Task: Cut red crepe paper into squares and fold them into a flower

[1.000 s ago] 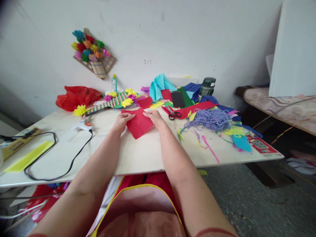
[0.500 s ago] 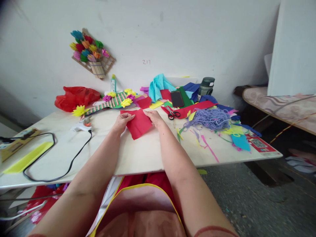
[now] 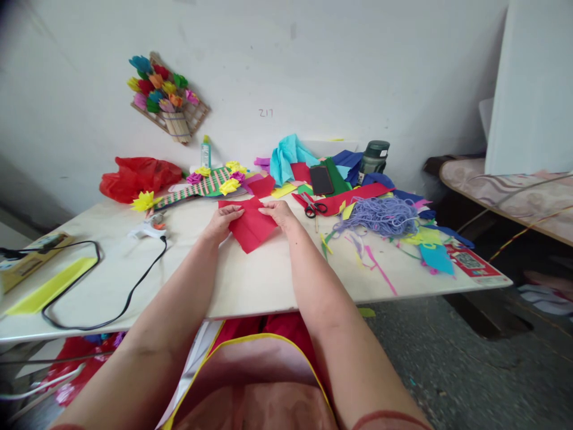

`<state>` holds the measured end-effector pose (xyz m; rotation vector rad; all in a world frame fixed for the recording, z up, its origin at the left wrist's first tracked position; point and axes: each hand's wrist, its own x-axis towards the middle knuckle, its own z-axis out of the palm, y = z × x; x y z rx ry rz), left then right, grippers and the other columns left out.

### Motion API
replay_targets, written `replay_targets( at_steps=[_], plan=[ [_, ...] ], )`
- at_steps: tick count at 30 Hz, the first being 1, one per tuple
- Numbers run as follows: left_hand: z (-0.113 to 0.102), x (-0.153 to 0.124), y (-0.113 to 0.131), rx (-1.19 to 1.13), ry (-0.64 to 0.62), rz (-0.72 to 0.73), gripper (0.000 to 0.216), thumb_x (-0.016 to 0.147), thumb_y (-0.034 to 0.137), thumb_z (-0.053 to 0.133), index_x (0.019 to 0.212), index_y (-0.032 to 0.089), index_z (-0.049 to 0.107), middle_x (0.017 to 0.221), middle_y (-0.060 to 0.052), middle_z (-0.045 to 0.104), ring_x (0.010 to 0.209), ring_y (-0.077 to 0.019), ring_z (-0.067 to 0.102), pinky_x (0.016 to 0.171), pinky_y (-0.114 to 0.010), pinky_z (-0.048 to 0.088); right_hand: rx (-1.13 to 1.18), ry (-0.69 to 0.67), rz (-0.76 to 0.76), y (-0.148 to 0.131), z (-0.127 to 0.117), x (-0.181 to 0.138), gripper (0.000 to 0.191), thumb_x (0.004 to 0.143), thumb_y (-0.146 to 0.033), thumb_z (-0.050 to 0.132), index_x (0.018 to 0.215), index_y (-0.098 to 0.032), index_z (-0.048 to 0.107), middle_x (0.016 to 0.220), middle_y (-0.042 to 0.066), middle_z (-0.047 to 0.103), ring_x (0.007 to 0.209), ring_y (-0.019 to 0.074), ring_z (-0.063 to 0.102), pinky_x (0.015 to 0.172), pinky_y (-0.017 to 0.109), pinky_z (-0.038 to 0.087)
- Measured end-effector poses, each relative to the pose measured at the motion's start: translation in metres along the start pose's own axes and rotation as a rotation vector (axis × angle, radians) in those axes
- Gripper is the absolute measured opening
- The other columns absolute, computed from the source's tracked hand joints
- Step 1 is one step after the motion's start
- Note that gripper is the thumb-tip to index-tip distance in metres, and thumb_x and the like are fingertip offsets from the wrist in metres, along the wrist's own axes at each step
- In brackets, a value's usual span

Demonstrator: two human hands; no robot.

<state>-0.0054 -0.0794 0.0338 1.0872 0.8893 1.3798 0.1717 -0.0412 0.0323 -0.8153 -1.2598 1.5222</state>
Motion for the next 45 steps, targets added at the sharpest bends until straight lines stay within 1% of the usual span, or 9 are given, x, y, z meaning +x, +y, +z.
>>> replay_targets(
  at_steps=[7,12,16,21,30,35,38,41,45],
  plan=[
    [-0.0047,0.0051,-0.0043,-0.081,0.024,0.008,0.029,0.05,0.016,0.077,0.078,0.015,0.068,0.07,-0.002,0.068,0.064,-0.0138,0.062,0.065,-0.025,0.047,0.03,-0.002,-0.006,0.0005,0.0006,-0.0005,0.016,0.055,-0.014,0.071,0.072,-0.016,0.069,0.063,0.0,0.068,0.06,0.0136,0.062,0.065,0.028,0.049],
    [-0.0052,0.0051,-0.0039,-0.063,0.006,0.009,0.028,0.054,0.017,0.073,0.082,0.015,0.07,0.076,-0.004,0.07,0.068,-0.0152,0.062,0.069,-0.027,0.047,0.022,-0.013,-0.038,-0.0006,0.0006,-0.0009,0.02,0.057,-0.011,0.067,0.076,-0.017,0.071,0.069,0.001,0.07,0.066,0.0137,0.063,0.072,0.03,0.049],
    [-0.0055,0.0047,-0.0031,-0.047,-0.014,0.022,0.026,0.055,0.018,0.072,0.081,0.015,0.071,0.081,-0.006,0.07,0.073,-0.0171,0.063,0.071,-0.028,0.047,-0.017,-0.04,-0.1,-0.0018,-0.0005,-0.0018,0.02,0.057,-0.011,0.063,0.074,-0.018,0.072,0.077,0.001,0.071,0.075,0.0144,0.063,0.078,0.03,0.047],
    [-0.0063,0.0056,-0.0036,-0.045,-0.013,0.037,0.023,0.055,0.019,0.071,0.077,0.015,0.071,0.08,-0.006,0.07,0.074,-0.0172,0.063,0.071,-0.027,0.047,-0.034,-0.059,-0.118,-0.0018,-0.0014,-0.0018,0.022,0.056,-0.011,0.059,0.071,-0.018,0.073,0.08,0.002,0.071,0.077,0.0149,0.062,0.076,0.029,0.046],
    [-0.0058,0.0089,-0.006,-0.012,0.014,0.071,0.017,0.056,0.019,0.066,0.072,0.014,0.07,0.08,-0.006,0.07,0.076,-0.0179,0.062,0.072,-0.027,0.046,-0.117,-0.041,-0.139,-0.0009,-0.0017,-0.0015,0.022,0.057,-0.016,0.056,0.07,-0.018,0.074,0.071,0.001,0.07,0.072,0.015,0.059,0.073,0.028,0.044],
    [-0.0048,0.0087,-0.0063,0.004,0.026,0.096,0.018,0.058,0.026,0.065,0.07,0.013,0.07,0.079,-0.007,0.069,0.075,-0.0179,0.061,0.069,-0.026,0.046,-0.103,-0.065,-0.192,-0.0014,-0.003,-0.0009,0.017,0.061,-0.027,0.062,0.07,-0.017,0.073,0.072,0.003,0.07,0.077,0.0177,0.061,0.075,0.03,0.044],
    [-0.0041,0.0061,-0.0057,0.019,0.006,0.093,0.024,0.058,0.032,0.071,0.072,0.013,0.07,0.076,-0.006,0.069,0.07,-0.0164,0.061,0.064,-0.025,0.046,-0.108,-0.029,-0.169,-0.0006,-0.0004,-0.0008,0.022,0.057,-0.034,0.071,0.07,-0.015,0.071,0.07,0.003,0.068,0.071,0.0176,0.061,0.071,0.031,0.045],
    [-0.004,0.0046,-0.0058,0.031,-0.023,0.074,0.029,0.053,0.029,0.079,0.075,0.013,0.068,0.073,-0.005,0.069,0.064,-0.0149,0.062,0.062,-0.025,0.047,-0.14,-0.003,-0.171,0.0011,0.0024,0.0,0.025,0.053,-0.031,0.075,0.072,-0.015,0.071,0.072,0.003,0.068,0.07,0.0158,0.06,0.07,0.03,0.046],
    [-0.0039,0.0048,-0.006,0.027,-0.052,0.087,0.042,0.052,0.027,0.081,0.089,0.014,0.067,0.08,-0.006,0.071,0.07,-0.0179,0.065,0.068,-0.029,0.05,-0.102,0.003,-0.192,0.0024,0.0041,0.0018,0.027,0.051,-0.022,0.075,0.077,-0.016,0.07,0.074,0.001,0.069,0.072,0.0139,0.061,0.073,0.03,0.047]
  ],
)
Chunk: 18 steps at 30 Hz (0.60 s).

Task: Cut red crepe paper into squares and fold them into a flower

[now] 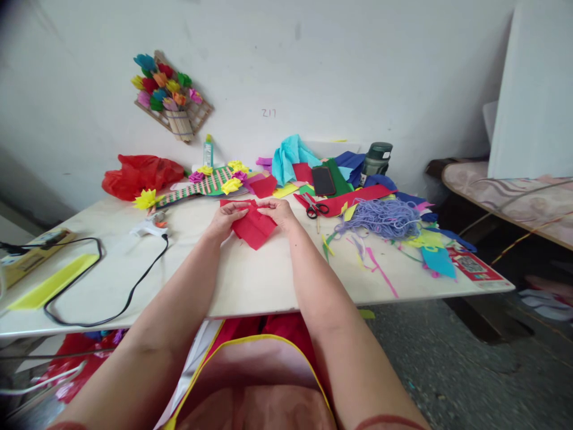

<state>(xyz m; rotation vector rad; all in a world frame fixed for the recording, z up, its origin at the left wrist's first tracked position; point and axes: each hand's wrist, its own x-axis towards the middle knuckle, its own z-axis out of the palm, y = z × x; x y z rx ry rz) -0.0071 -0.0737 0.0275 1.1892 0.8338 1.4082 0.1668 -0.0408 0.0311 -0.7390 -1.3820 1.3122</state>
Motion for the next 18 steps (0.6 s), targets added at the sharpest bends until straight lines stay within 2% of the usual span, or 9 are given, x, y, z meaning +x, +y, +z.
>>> replay_targets(
  at_steps=[3,8,13,18],
  plan=[
    [0.0003,0.0002,0.0004,-0.002,-0.015,0.002,0.051,0.053,0.027,0.08,0.1,0.015,0.065,0.079,-0.006,0.071,0.07,-0.0185,0.066,0.069,-0.03,0.051,0.032,0.016,0.001,-0.0003,0.0001,0.0006,0.029,0.051,-0.016,0.074,0.08,-0.017,0.069,0.075,0.001,0.069,0.072,0.0135,0.062,0.075,0.03,0.048],
    [0.0007,-0.0008,0.0018,-0.01,-0.028,-0.028,0.052,0.054,0.026,0.081,0.102,0.014,0.065,0.081,-0.007,0.071,0.072,-0.0185,0.066,0.07,-0.029,0.052,0.027,0.029,0.019,-0.0026,0.0004,0.0001,0.027,0.053,-0.013,0.072,0.079,-0.016,0.069,0.074,0.001,0.069,0.072,0.0139,0.063,0.077,0.032,0.049],
    [0.0012,-0.0013,0.0018,0.041,-0.001,-0.071,0.045,0.053,0.031,0.08,0.092,0.013,0.068,0.081,-0.008,0.071,0.071,-0.0195,0.066,0.068,-0.029,0.051,0.016,0.013,0.039,-0.0037,0.0024,-0.0013,0.026,0.053,-0.012,0.072,0.078,-0.016,0.069,0.076,0.002,0.07,0.077,0.0154,0.064,0.078,0.032,0.049],
    [-0.0006,0.0002,-0.0002,0.094,0.044,-0.084,0.035,0.049,0.033,0.082,0.071,0.013,0.064,0.067,-0.005,0.069,0.058,-0.0159,0.063,0.056,-0.025,0.048,-0.011,-0.02,0.022,-0.0016,0.0031,-0.0013,0.027,0.051,-0.019,0.076,0.078,-0.017,0.07,0.077,0.002,0.07,0.081,0.0167,0.064,0.079,0.031,0.048]
  ],
)
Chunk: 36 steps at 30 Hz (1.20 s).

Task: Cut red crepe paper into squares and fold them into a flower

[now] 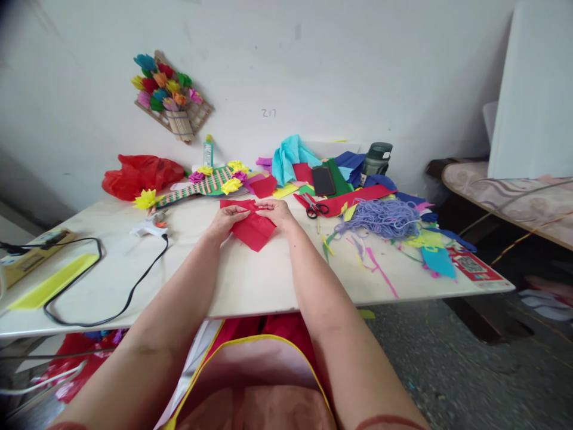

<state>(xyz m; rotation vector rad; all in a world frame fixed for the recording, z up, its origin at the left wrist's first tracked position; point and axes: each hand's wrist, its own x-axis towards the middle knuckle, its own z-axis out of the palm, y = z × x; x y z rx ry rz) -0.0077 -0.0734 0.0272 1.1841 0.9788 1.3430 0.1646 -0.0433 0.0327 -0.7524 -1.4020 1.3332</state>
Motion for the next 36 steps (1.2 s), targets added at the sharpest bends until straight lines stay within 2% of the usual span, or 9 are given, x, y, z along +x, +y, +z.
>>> replay_targets(
  at_steps=[3,5,8,16,25,32,36],
  plan=[
    [-0.001,0.001,0.0,0.029,0.018,0.004,0.033,0.049,0.032,0.081,0.068,0.014,0.062,0.062,-0.002,0.066,0.053,-0.0131,0.059,0.05,-0.023,0.045,-0.013,0.055,-0.027,0.001,-0.003,0.003,0.027,0.06,-0.036,0.072,0.078,-0.016,0.07,0.079,0.004,0.07,0.083,0.0176,0.063,0.08,0.031,0.047],
    [0.0,0.0,0.0,0.03,0.023,0.011,0.032,0.049,0.032,0.081,0.067,0.014,0.061,0.061,-0.001,0.066,0.051,-0.012,0.058,0.049,-0.022,0.044,0.005,0.109,-0.031,0.0,-0.007,0.005,0.035,0.065,-0.049,0.066,0.074,-0.015,0.07,0.078,0.006,0.07,0.084,0.0188,0.063,0.079,0.032,0.047],
    [0.002,-0.001,0.002,0.015,0.014,0.018,0.032,0.048,0.03,0.081,0.066,0.014,0.06,0.06,0.0,0.065,0.05,-0.0115,0.057,0.048,-0.021,0.043,0.014,0.136,0.019,-0.001,-0.011,0.006,0.043,0.065,-0.058,0.062,0.068,-0.015,0.068,0.068,0.006,0.067,0.079,0.0204,0.063,0.072,0.032,0.048],
    [0.003,-0.002,0.003,0.009,-0.011,0.033,0.032,0.05,0.029,0.081,0.069,0.014,0.06,0.062,-0.001,0.066,0.054,-0.0128,0.06,0.052,-0.022,0.045,-0.123,0.089,0.044,-0.001,-0.006,-0.001,0.033,0.055,-0.046,0.074,0.057,-0.016,0.06,0.052,-0.001,0.057,0.057,0.0145,0.055,0.052,0.025,0.041],
    [0.006,-0.005,0.007,0.032,-0.042,0.029,0.029,0.055,0.036,0.078,0.064,0.016,0.059,0.057,0.0,0.063,0.049,-0.0118,0.055,0.046,-0.022,0.04,-0.105,0.117,0.0,0.0,-0.006,0.002,0.024,0.056,-0.037,0.073,0.057,-0.017,0.061,0.05,-0.003,0.056,0.05,0.0107,0.049,0.052,0.024,0.039],
    [0.006,-0.007,0.007,0.144,-0.055,0.032,0.029,0.057,0.041,0.076,0.064,0.015,0.064,0.059,-0.002,0.064,0.05,-0.0121,0.054,0.046,-0.022,0.039,-0.13,0.061,0.005,-0.006,-0.001,-0.004,0.028,0.053,-0.04,0.075,0.054,-0.016,0.06,0.05,-0.005,0.053,0.05,0.0088,0.047,0.051,0.023,0.037],
    [0.006,-0.007,0.006,0.163,-0.042,0.044,0.031,0.056,0.041,0.077,0.062,0.015,0.061,0.056,0.0,0.061,0.047,-0.0101,0.051,0.045,-0.021,0.036,-0.041,0.056,-0.036,-0.004,-0.002,-0.001,0.031,0.058,-0.045,0.072,0.061,-0.016,0.06,0.055,-0.005,0.056,0.052,0.0081,0.049,0.052,0.02,0.039]
  ],
)
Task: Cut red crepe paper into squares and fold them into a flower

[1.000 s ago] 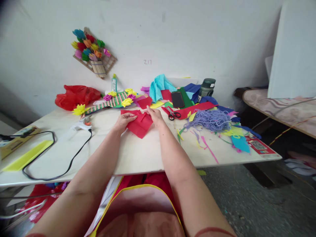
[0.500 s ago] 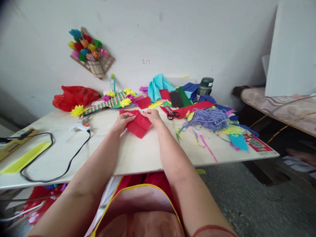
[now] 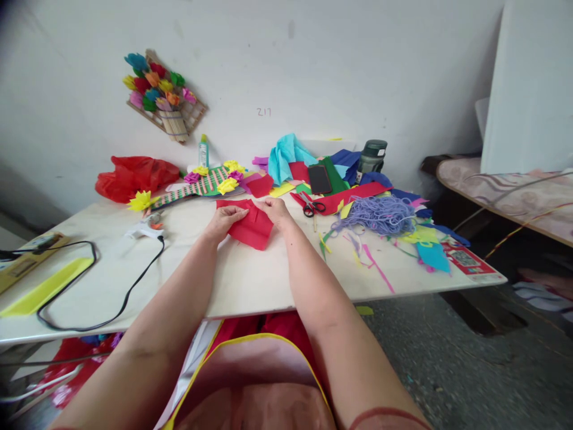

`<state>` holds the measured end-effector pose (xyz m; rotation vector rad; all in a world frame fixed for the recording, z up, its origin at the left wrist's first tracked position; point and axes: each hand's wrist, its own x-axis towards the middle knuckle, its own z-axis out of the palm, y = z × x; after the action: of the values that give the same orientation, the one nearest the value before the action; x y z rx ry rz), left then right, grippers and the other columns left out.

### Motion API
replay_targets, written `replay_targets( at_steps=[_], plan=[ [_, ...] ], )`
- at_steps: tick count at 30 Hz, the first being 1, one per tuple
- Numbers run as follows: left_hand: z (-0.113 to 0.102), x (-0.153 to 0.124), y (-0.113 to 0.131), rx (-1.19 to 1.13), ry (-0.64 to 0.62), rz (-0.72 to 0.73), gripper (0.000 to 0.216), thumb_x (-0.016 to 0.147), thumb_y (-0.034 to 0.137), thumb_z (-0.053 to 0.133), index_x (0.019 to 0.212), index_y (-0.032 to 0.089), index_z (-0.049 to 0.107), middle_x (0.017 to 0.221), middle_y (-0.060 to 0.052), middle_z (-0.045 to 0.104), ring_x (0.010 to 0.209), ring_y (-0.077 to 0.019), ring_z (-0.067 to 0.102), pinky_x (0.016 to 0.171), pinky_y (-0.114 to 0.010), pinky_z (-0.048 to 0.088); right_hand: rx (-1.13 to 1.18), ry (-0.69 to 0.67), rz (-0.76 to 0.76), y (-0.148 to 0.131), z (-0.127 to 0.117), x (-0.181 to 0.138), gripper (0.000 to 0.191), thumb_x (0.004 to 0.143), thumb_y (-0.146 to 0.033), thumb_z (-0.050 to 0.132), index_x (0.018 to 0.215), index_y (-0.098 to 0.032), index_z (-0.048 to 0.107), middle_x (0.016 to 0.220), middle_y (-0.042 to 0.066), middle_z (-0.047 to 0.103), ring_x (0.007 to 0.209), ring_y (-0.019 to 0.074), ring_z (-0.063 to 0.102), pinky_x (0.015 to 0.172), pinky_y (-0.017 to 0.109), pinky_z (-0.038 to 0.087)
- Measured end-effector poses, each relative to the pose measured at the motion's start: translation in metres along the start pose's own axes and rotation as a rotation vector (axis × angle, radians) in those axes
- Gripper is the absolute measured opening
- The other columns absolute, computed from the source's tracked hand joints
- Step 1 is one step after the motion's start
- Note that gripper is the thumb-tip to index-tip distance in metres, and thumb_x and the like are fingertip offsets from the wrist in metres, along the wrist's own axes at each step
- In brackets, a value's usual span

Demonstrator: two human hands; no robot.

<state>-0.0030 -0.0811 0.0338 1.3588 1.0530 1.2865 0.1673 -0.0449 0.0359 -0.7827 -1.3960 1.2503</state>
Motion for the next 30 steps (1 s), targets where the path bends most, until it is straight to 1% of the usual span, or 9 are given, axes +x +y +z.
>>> replay_targets(
  at_steps=[2,4,6,8,11,16,24,28,30],
  plan=[
    [0.0,0.002,-0.001,-0.049,0.041,0.017,0.032,0.056,0.041,0.077,0.063,0.015,0.06,0.057,0.001,0.061,0.047,-0.0096,0.052,0.045,-0.02,0.037,0.099,0.034,0.017,0.002,-0.002,0.003,0.035,0.063,-0.05,0.068,0.07,-0.017,0.061,0.061,-0.003,0.06,0.056,0.0094,0.054,0.053,0.021,0.042],
    [0.0,0.005,-0.003,-0.117,0.097,0.046,0.034,0.057,0.042,0.076,0.066,0.015,0.059,0.058,0.001,0.062,0.05,-0.0098,0.053,0.048,-0.02,0.04,0.18,0.067,0.106,0.004,-0.004,0.006,0.04,0.066,-0.055,0.065,0.077,-0.017,0.061,0.061,-0.001,0.062,0.054,0.011,0.055,0.052,0.022,0.043],
    [0.0,0.008,-0.005,-0.171,0.149,0.071,0.036,0.056,0.043,0.076,0.069,0.015,0.058,0.06,0.001,0.063,0.053,-0.0105,0.056,0.051,-0.021,0.042,0.23,0.055,0.212,0.004,-0.005,0.007,0.042,0.067,-0.056,0.064,0.081,-0.017,0.06,0.061,0.0,0.063,0.051,0.0127,0.056,0.05,0.025,0.045],
    [0.001,0.01,-0.006,-0.204,0.182,0.085,0.037,0.055,0.043,0.076,0.071,0.015,0.057,0.06,0.001,0.063,0.055,-0.0115,0.058,0.054,-0.022,0.045,0.261,0.006,0.259,0.002,-0.003,0.005,0.041,0.066,-0.053,0.067,0.084,-0.017,0.061,0.064,0.002,0.066,0.054,0.0147,0.06,0.054,0.027,0.048],
    [0.005,0.011,-0.007,-0.236,0.195,0.091,0.038,0.055,0.043,0.076,0.071,0.016,0.055,0.06,0.001,0.063,0.056,-0.0122,0.059,0.056,-0.023,0.046,0.291,-0.07,0.25,-0.004,0.002,-0.002,0.039,0.062,-0.043,0.073,0.088,-0.015,0.064,0.074,0.004,0.07,0.069,0.0181,0.065,0.067,0.031,0.052],
    [0.009,0.01,-0.008,-0.211,0.184,0.093,0.037,0.056,0.043,0.076,0.071,0.016,0.055,0.06,0.002,0.063,0.056,-0.0122,0.059,0.055,-0.024,0.045,0.257,-0.039,0.252,-0.011,0.007,-0.007,0.04,0.055,-0.03,0.079,0.089,-0.015,0.066,0.076,0.005,0.071,0.08,0.0211,0.066,0.078,0.035,0.052],
    [0.007,0.007,-0.008,-0.229,0.154,0.05,0.035,0.052,0.04,0.079,0.065,0.015,0.057,0.059,0.001,0.062,0.053,-0.0104,0.056,0.052,-0.021,0.043,0.217,-0.001,0.243,-0.004,0.002,-0.001,0.033,0.055,-0.025,0.077,0.085,-0.014,0.066,0.072,0.004,0.071,0.08,0.0197,0.066,0.083,0.037,0.05],
    [0.005,0.006,-0.005,-0.23,0.148,0.019,0.034,0.056,0.044,0.076,0.063,0.015,0.059,0.058,-0.001,0.062,0.055,-0.0132,0.058,0.052,-0.023,0.043,0.194,-0.102,0.26,-0.007,0.002,-0.005,0.032,0.053,-0.022,0.078,0.082,-0.015,0.067,0.07,0.003,0.07,0.078,0.02,0.066,0.08,0.037,0.052],
    [0.004,0.005,-0.004,-0.2,0.145,0.002,0.034,0.058,0.045,0.074,0.061,0.015,0.059,0.056,-0.001,0.061,0.052,-0.0123,0.055,0.049,-0.023,0.041,0.175,-0.167,0.273,-0.008,0.003,-0.007,0.033,0.049,-0.019,0.079,0.079,-0.015,0.067,0.068,0.003,0.07,0.075,0.0206,0.066,0.077,0.038,0.053]
  ],
)
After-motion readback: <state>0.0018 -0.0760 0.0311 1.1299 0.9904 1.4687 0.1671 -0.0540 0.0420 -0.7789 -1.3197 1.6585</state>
